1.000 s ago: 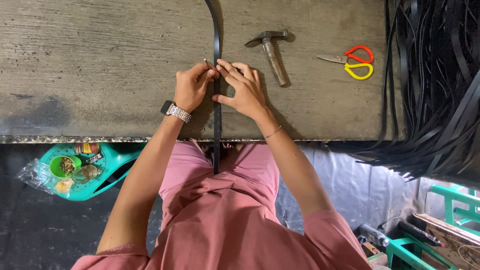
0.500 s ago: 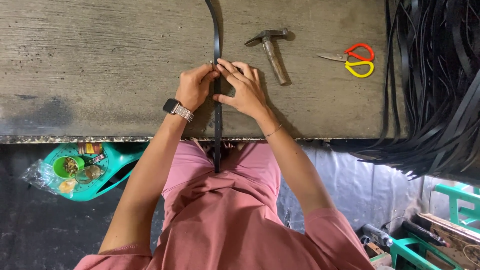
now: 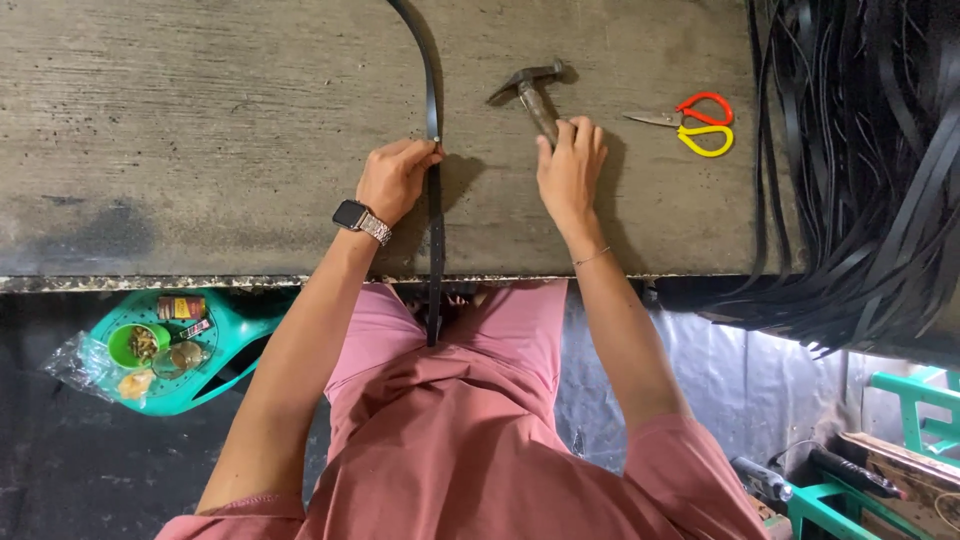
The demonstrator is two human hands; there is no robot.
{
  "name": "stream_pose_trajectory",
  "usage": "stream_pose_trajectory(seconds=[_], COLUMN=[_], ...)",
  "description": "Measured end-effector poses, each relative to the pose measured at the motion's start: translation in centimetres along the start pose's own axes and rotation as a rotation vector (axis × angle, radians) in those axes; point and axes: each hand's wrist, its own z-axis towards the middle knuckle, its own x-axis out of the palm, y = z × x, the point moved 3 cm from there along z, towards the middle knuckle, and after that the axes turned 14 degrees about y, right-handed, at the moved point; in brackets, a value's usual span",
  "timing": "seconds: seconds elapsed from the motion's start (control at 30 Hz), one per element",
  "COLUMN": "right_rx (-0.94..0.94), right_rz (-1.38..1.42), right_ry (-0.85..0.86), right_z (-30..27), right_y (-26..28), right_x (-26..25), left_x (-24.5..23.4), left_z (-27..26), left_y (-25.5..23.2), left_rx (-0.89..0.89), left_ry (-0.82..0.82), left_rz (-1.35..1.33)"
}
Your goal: Punching a series of holes into a leather strap using a hammer and a punch tool on a workbench.
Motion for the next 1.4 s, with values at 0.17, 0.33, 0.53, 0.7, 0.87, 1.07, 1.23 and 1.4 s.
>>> stream_pose_trajectory(seconds=[0.17, 0.33, 0.53, 0.7, 0.87, 1.07, 1.23, 1.4], right_rx=[0.164, 0.084, -0.298, -0.261, -0.408, -0.149, -0.087, 0.024], right_rz=[0.042, 0.307, 0.511, 0.356, 0.47, 0.53, 0.332, 0.052], right_ry=[0.284, 0.277, 0.034, 0.256, -0.007, 0.371, 0.433, 0.384], right_z=[0.6, 0.5, -4.0, -5.2, -4.9, -4.4, -6.7, -4.6], right_y=[1.6, 0.9, 6.5, 9.2, 9.2, 8.8, 8.4, 5.0], right_x=[-1.8, -4.0, -8.1, -7.5, -14.3, -6.8, -8.0, -6.7], left_x=[0.5, 0.6, 0.9, 1.6, 1.6, 1.2, 1.7, 1.6], left_z=[-0.3, -0.6, 0.1, -0.7, -0.5, -0.5, -1.3, -0.6], left_y=[0.4, 0.4, 1.0, 1.8, 1.4, 1.4, 2.3, 1.7], left_rx=[-0.003, -0.008, -0.019, -0.025, -0.032, -0.016, -0.035, -0.033], left_ry=[0.023, 0.022, 0.023, 0.033, 0.026, 0.029, 0.05, 0.056], left_rz=[0.057, 0.069, 0.072, 0.123, 0.152, 0.115, 0.134, 0.125])
